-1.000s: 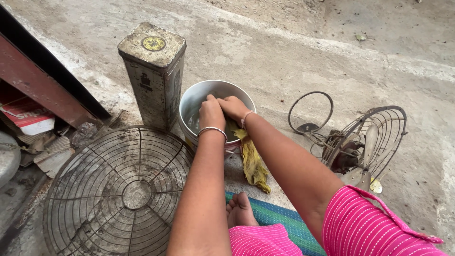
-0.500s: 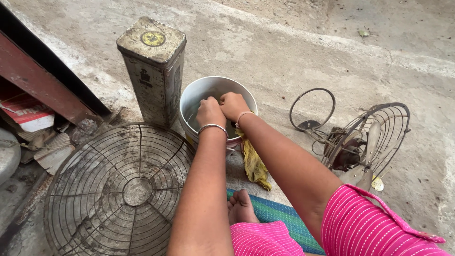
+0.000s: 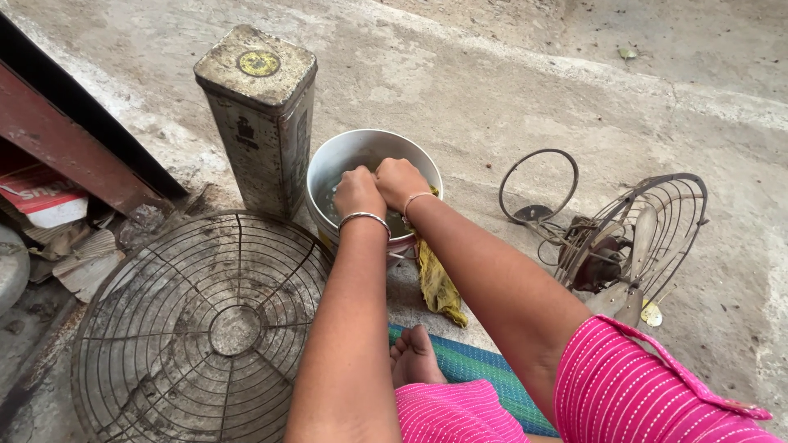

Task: The person cleans the fan blades with a damp cloth.

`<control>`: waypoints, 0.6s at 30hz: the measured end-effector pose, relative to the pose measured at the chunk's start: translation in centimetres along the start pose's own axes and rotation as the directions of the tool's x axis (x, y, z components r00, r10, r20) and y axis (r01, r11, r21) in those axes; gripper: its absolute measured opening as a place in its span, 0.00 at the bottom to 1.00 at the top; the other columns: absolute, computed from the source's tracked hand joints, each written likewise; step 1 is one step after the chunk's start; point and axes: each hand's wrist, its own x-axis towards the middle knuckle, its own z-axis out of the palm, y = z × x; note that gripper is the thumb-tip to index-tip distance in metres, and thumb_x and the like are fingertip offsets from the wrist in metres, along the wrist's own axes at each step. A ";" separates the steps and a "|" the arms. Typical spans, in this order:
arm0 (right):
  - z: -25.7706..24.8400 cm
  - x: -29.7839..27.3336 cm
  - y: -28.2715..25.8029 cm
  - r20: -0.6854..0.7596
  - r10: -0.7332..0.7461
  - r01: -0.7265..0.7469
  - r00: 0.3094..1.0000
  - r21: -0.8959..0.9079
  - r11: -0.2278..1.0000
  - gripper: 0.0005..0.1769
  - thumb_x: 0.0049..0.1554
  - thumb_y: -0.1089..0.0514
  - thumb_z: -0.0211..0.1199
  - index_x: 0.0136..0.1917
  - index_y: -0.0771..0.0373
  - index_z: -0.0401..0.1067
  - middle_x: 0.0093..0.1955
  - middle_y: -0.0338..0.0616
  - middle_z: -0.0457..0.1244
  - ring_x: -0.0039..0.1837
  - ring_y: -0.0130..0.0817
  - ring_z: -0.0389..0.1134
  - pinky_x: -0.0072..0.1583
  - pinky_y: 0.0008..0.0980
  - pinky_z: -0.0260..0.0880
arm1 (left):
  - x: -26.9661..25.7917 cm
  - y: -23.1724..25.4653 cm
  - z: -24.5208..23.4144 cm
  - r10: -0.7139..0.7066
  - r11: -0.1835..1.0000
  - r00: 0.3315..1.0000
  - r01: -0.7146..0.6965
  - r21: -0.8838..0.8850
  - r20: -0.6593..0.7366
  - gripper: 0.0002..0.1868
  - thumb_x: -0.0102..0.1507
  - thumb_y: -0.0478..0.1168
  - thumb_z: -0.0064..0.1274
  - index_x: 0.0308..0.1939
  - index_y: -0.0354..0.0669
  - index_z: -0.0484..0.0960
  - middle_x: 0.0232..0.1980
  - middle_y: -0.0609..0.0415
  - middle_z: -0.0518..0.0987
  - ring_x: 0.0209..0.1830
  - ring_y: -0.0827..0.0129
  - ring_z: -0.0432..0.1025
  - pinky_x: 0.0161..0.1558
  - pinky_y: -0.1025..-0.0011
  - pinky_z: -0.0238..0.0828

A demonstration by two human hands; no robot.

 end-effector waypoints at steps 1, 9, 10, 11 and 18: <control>0.1 0.1 0.0 0.001 -0.001 0.001 1.000 0.000 1.000 0.21 0.57 0.45 0.57 0.42 0.64 0.81 0.47 0.62 0.70 0.52 0.57 0.73 0.56 0.49 0.73 | 0.0 0.0 0.0 -0.001 1.000 1.000 0.001 0.001 0.000 0.11 0.66 0.44 0.54 0.39 0.41 0.86 0.47 0.41 0.83 0.49 0.47 0.80 0.46 0.56 0.80; -0.7 -0.6 -0.3 -0.272 -0.160 0.168 0.949 0.007 0.986 0.22 0.63 0.43 0.52 0.43 0.62 0.75 0.43 0.58 0.70 0.49 0.58 0.72 0.52 0.53 0.70 | -0.4 0.9 -1.3 0.085 0.987 0.991 -0.098 -0.127 -0.101 0.17 0.74 0.48 0.42 0.43 0.39 0.80 0.45 0.38 0.82 0.46 0.42 0.79 0.45 0.51 0.78; -1.2 -1.3 -0.1 -0.279 -0.154 0.162 0.948 0.006 0.987 0.22 0.63 0.43 0.52 0.43 0.62 0.75 0.43 0.58 0.70 0.49 0.58 0.72 0.52 0.53 0.70 | -1.0 1.4 -1.9 0.094 0.986 0.991 -0.106 -0.129 -0.099 0.17 0.74 0.48 0.42 0.43 0.39 0.80 0.45 0.38 0.82 0.46 0.42 0.79 0.45 0.51 0.78; -1.8 -1.9 0.0 -0.378 -0.223 0.257 0.898 0.039 0.966 0.18 0.62 0.46 0.54 0.45 0.64 0.71 0.43 0.59 0.68 0.49 0.60 0.70 0.52 0.54 0.69 | -1.6 1.9 -2.7 0.167 0.973 0.975 -0.187 -0.137 -0.149 0.14 0.72 0.46 0.44 0.43 0.39 0.79 0.46 0.37 0.81 0.46 0.41 0.78 0.45 0.50 0.76; -9.0 -8.6 4.8 -0.561 -0.209 0.402 0.801 0.244 0.883 0.16 0.55 0.58 0.58 0.52 0.69 0.60 0.50 0.62 0.61 0.54 0.58 0.63 0.57 0.50 0.65 | -8.0 9.1 -6.9 0.573 0.684 0.768 -0.641 -0.349 -0.287 0.17 0.59 0.33 0.54 0.52 0.40 0.79 0.49 0.36 0.81 0.49 0.41 0.76 0.49 0.54 0.74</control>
